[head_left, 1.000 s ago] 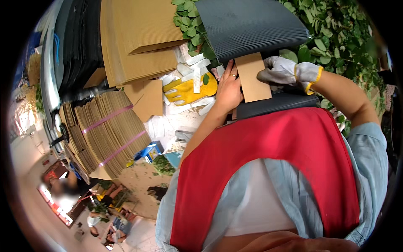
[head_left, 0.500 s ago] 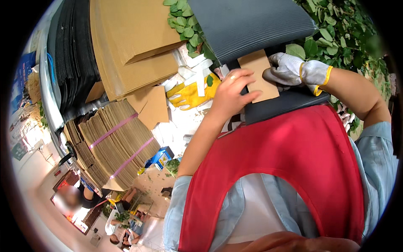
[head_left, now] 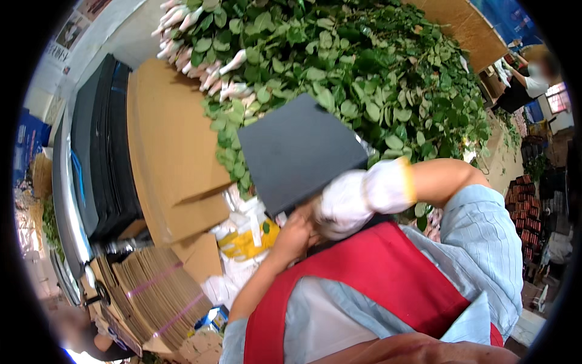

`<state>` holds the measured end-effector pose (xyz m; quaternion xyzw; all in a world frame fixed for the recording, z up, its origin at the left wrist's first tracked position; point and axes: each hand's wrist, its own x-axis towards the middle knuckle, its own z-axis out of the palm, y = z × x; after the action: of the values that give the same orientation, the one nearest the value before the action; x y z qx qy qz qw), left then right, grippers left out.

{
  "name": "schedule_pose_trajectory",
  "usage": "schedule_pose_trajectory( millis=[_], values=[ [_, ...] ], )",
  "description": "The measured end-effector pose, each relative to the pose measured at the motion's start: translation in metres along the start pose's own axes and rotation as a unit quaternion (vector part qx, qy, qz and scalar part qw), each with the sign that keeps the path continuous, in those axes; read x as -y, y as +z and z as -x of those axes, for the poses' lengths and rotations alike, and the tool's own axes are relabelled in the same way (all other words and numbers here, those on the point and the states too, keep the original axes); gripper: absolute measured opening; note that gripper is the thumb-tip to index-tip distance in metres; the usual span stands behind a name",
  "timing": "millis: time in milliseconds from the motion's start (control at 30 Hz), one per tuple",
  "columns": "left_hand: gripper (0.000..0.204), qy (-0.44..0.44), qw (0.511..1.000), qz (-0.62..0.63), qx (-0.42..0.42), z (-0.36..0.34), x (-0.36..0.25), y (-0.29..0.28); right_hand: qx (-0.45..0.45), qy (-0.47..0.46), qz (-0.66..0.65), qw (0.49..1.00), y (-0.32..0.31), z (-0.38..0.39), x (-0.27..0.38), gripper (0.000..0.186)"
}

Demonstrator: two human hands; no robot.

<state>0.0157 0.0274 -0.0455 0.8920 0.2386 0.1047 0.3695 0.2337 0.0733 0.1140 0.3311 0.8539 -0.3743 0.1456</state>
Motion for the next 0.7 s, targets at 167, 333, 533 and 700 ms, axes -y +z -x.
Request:
schedule_pose_trajectory(
  millis=[167, 333, 533, 700],
  values=[
    [0.032, -0.017, 0.998, 0.049, -0.035, 0.011, 0.010, 0.060, -0.326, 0.352, 0.199, 0.854, -0.104, -0.018, -0.195, 0.012],
    [0.023, -0.025, 0.998, -0.004, -0.057, 0.018, 0.007, 0.061, -0.271, 0.338, 0.236, 0.870, -0.063, -0.101, -0.333, 0.014],
    [0.019, -0.030, 0.995, 0.067, -0.072, 0.025, 0.014, 0.061, -0.425, 0.404, 0.366, 0.723, -0.197, 0.035, -0.226, 0.020],
    [0.017, 0.016, 0.992, 0.087, -0.090, 0.006, 0.009, 0.045, -0.472, 0.378, 0.478, 0.637, -0.193, 0.204, -0.126, 0.025]
  ],
)
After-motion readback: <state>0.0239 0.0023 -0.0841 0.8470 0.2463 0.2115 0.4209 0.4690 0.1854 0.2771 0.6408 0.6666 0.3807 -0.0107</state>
